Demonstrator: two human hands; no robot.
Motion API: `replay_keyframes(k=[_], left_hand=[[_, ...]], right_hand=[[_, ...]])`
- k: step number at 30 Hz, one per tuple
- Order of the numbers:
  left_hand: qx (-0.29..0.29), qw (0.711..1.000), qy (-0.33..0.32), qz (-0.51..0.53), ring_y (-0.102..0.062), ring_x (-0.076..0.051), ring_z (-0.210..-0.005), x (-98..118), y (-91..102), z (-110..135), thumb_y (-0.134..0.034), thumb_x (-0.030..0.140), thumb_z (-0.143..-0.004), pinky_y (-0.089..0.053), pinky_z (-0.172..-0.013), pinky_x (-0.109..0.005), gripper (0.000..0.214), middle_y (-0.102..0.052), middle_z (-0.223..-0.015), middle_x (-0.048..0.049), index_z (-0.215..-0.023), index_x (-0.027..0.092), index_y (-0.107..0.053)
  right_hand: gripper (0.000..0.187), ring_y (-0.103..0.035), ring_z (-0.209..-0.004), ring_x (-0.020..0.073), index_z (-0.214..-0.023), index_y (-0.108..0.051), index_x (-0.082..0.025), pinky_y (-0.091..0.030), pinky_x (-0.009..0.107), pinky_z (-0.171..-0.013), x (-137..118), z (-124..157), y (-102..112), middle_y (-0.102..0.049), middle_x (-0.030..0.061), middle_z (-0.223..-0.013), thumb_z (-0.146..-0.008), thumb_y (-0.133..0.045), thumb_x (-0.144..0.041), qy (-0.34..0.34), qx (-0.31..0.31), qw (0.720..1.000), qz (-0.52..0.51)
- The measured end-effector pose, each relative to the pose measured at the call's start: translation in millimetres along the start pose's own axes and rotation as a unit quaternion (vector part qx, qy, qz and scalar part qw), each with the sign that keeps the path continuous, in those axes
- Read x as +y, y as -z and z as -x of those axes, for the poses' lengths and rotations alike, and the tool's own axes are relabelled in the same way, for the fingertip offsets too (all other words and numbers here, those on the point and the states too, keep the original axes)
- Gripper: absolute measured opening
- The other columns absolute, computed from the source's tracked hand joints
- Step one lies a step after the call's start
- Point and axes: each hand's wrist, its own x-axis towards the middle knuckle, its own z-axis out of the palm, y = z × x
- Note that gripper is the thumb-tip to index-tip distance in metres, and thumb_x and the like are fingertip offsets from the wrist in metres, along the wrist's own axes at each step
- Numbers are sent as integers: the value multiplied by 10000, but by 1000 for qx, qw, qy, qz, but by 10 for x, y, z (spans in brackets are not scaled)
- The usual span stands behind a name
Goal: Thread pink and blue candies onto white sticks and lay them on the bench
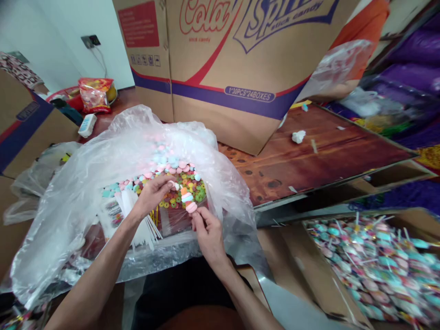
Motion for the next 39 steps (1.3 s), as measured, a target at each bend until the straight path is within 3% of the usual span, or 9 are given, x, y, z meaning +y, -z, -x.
replay_keyframes(k=[4, 8, 12, 15, 21, 25, 30, 33, 39], left_hand=[[22, 992, 13, 121, -657, -162, -824, -45, -44, 27, -639, 356, -870, -516, -796, -272, 206, -707, -882, -35, -948, 180, -712], [41, 986, 21, 159, -664, -166, -827, -77, -87, 47, -695, 355, -821, -532, -787, -279, 200, -715, -907, -46, -912, 177, -714], [34, 997, 2, 65, -643, -156, -744, -94, -80, 48, -676, 317, -823, -519, -675, -257, 146, -704, -880, -47, -846, 186, -736], [8, 1000, 13, 24, -634, -157, -687, -96, -45, 38, -594, 299, -877, -509, -639, -263, 195, -691, -781, -34, -932, 196, -749], [-11, 994, -48, -97, -646, -199, -854, -62, -27, 6, -569, 232, -877, -509, -769, -315, 235, -692, -935, -66, -1019, 211, -756], [1, 989, -39, -145, -615, -192, -832, -24, -82, -13, -536, 191, -886, -492, -766, -312, 221, -640, -870, -56, -970, 201, -741], [22, 991, -32, -127, -602, -160, -767, 35, -130, 39, -590, 183, -857, -480, -720, -272, 93, -644, -844, -27, -883, 202, -677], [40, 994, -19, -100, -599, -150, -707, 49, -147, 121, -587, 208, -867, -471, -665, -258, 86, -644, -793, -7, -937, 214, -638], [129, 984, 69, 97, -625, -143, -688, 50, -169, 287, -571, 346, -893, -503, -646, -262, 236, -677, -869, -26, -1058, 198, -653]], right_hand=[[336, -390, -529, 103, -650, -482, -205, -307, 238, -518, 9, -7, 2, -436, -44, -574, -945, -512, -363, -2, -1, 1000, 2], [329, -383, -523, 102, -661, -487, -205, -302, 238, -511, 37, -8, 3, -433, -46, -575, -942, -516, -372, -6, -5, 1000, -3], [319, -382, -523, 102, -674, -499, -203, -298, 237, -507, 54, -8, 2, -430, -47, -577, -942, -519, -375, -9, -8, 1000, -3], [313, -390, -527, 104, -675, -505, -201, -300, 237, -509, 48, -10, 3, -434, -46, -574, -941, -516, -366, -2, -7, 1000, 4], [315, -406, -534, 105, -667, -495, -202, -308, 236, -518, 51, -11, -1, -435, -46, -572, -942, -507, -355, 8, -9, 1000, 11], [308, -408, -538, 107, -679, -500, -202, -310, 237, -520, 51, -7, -1, -438, -44, -579, -945, -498, -359, 3, -12, 1000, 11], [309, -403, -533, 108, -674, -499, -203, -304, 240, -515, 35, -7, 1, -432, -45, -578, -942, -500, -356, -1, -21, 1000, 15], [313, -400, -536, 108, -671, -492, -203, -306, 240, -520, 43, -11, -2, -422, -47, -576, -943, -497, -360, 0, -18, 1000, 12], [304, -409, -536, 105, -709, -517, -198, -312, 236, -520, 60, 22, 6, -429, -49, -589, -966, -481, -356, 7, -34, 999, 39]])
